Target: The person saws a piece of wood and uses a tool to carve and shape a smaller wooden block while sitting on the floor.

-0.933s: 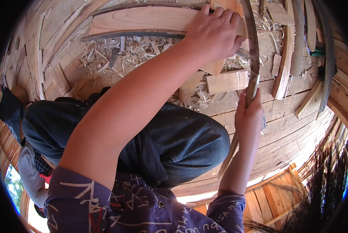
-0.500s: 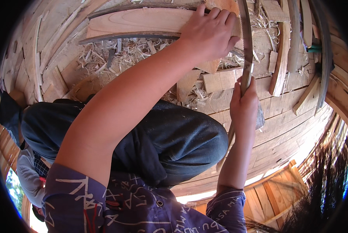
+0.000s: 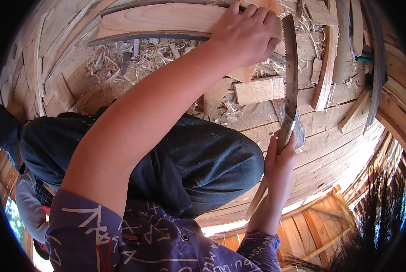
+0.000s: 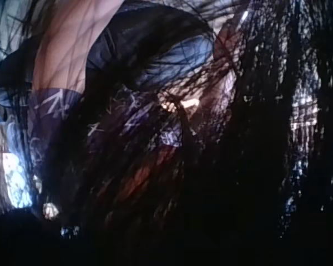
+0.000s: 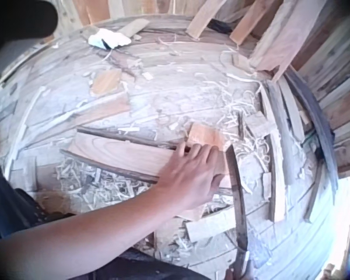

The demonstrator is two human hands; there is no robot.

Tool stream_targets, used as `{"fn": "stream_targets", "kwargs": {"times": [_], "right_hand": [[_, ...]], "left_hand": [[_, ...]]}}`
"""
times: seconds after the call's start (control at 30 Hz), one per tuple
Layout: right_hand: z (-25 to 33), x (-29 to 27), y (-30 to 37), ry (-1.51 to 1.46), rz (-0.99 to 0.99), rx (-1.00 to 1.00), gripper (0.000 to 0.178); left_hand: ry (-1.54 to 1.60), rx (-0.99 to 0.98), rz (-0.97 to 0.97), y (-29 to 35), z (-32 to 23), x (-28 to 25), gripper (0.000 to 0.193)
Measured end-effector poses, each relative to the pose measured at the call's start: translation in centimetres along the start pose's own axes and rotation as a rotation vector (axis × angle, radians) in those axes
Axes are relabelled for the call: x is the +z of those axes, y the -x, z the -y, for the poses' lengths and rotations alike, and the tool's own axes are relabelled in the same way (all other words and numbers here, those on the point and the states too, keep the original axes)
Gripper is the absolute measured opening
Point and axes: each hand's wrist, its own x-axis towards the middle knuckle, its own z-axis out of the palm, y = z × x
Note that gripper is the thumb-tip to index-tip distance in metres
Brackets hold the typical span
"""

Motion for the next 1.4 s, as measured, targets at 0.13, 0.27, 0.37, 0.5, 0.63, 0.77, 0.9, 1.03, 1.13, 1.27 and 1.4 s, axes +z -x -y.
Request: {"fn": "stream_targets", "kwargs": {"times": [0.13, 0.27, 0.37, 0.5, 0.63, 0.77, 0.9, 1.03, 1.13, 1.27, 1.4], "right_hand": [[0.6, 1.6, -4.1, -0.006, -0.103, -0.179, 0.015], [2.7, 2.7, -9.5, 0.007, -0.109, -0.234, 0.014], [2.7, 2.7, -9.6, 0.011, -0.119, -0.271, 0.013], [1.0, 1.7, -4.8, 0.018, -0.064, -0.087, 0.012], [0.3, 0.3, -1.2, -0.011, -0.024, -0.012, 0.014], [1.0, 0.9, -3.4, 0.032, -0.059, -0.145, 0.016], [1.2, 2.4, -8.3, 0.010, -0.079, -0.181, 0.016], [1.3, 2.5, -8.2, 0.000, -0.073, -0.152, 0.018], [1.2, 1.8, -5.4, 0.008, -0.061, -0.077, 0.020], [0.3, 0.0, -0.8, 0.003, -0.021, 0.024, 0.017], [0.5, 0.1, -1.2, 0.000, 0.002, -0.014, 0.015]], "left_hand": [[-0.091, 0.019, -0.126, 0.6, 0.2, 1.5, 0.050], [-0.102, 0.012, -0.180, 0.6, 0.3, 2.4, 0.046], [-0.112, 0.009, -0.203, 0.8, 0.4, 2.5, 0.045], [-0.099, -0.008, -0.125, 0.5, 0.5, 1.8, 0.045], [-0.182, 0.037, -0.151, 1.3, 0.4, 2.1, 0.047], [-0.109, 0.054, -0.204, 0.5, 0.7, 2.4, 0.048], [-0.088, 0.040, -0.253, 0.5, 0.5, 2.4, 0.047], [-0.074, 0.002, -0.114, 0.3, 0.4, 1.9, 0.047], [-0.110, -0.003, -0.140, 0.4, 0.6, 2.1, 0.046], [-0.122, 0.001, -0.177, 0.7, 0.5, 2.4, 0.046], [-0.111, 0.021, -0.206, 0.7, 0.9, 2.1, 0.047]]}}
